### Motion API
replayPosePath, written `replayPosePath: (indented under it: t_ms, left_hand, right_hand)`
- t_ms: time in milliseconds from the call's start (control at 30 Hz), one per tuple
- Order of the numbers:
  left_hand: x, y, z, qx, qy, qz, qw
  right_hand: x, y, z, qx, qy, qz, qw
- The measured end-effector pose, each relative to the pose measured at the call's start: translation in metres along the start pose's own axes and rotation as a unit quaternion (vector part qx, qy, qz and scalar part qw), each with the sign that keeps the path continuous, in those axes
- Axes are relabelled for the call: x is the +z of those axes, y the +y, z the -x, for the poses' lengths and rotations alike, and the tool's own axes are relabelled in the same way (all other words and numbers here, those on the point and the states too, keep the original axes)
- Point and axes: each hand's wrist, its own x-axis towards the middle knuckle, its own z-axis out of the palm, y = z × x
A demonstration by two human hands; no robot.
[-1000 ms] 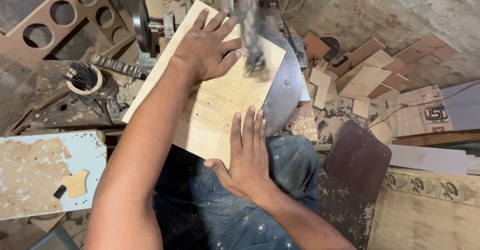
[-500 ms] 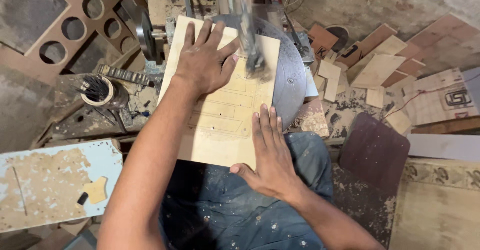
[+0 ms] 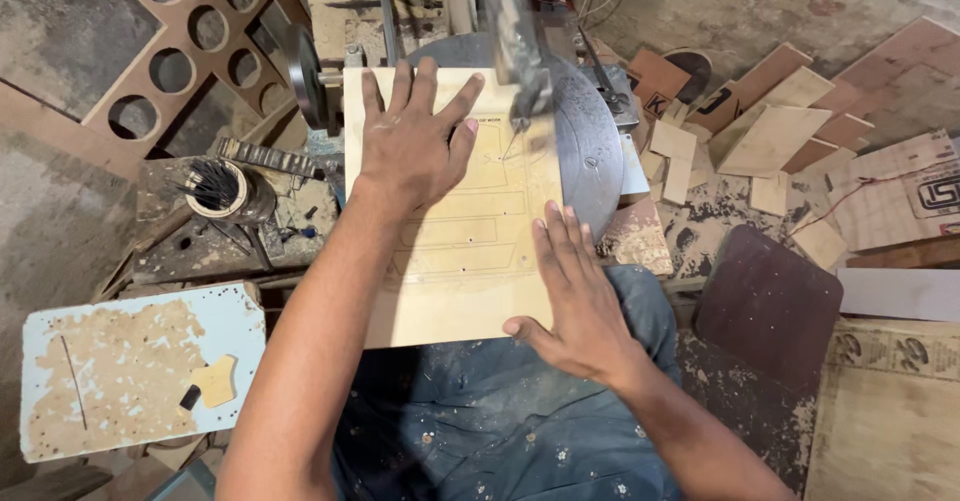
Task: The person uses a bandsaw to cut shapes out of a rectangular wooden board. They guide the board along marked lines, periodically lifting and repositioning it to complete the cuts. The cut-out pieces fall away as the cuts are finished.
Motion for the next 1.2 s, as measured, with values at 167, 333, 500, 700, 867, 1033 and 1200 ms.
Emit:
replayPosePath:
  t_ms: [167, 333, 500, 700, 867, 1033, 1200]
  left_hand:
    - [0.0, 0.0, 0.003, -0.017, 0.0, 0.002, 1.0]
    - [0.003, 0.001, 0.002, -0.02, 0.009, 0.006, 1.0]
    - [0.003, 0.002, 0.0, -0.013, 0.032, 0.001, 0.999]
    - [0.002, 0.003, 0.0, -0.025, 0.021, 0.004, 0.999]
    - [0.002, 0.003, 0.001, -0.028, 0.029, 0.001, 0.999]
    - [-0.001, 0.005, 0.007, -0.024, 0.034, 0.009, 0.999]
    - [0.001, 0.01, 0.009, -0.032, 0.022, 0.024, 0.999]
  right_hand:
    - [-0.003, 0.008, 0.001, -0.013, 0.004, -0.005, 1.0]
    - [0.004, 0.006, 0.0, -0.023, 0.02, 0.009, 0.999]
    - [0.007, 0.005, -0.002, -0.015, 0.026, 0.024, 0.999]
    - [0.007, 0.004, -0.003, -0.011, 0.028, 0.021, 0.999]
    - [0.006, 0.002, -0.003, -0.009, 0.033, 0.016, 0.999]
    - [0.008, 0.002, -0.001, -0.009, 0.036, 0.007, 0.999]
    - [0.008, 0.009, 0.004, -0.009, 0.048, 0.002, 0.999]
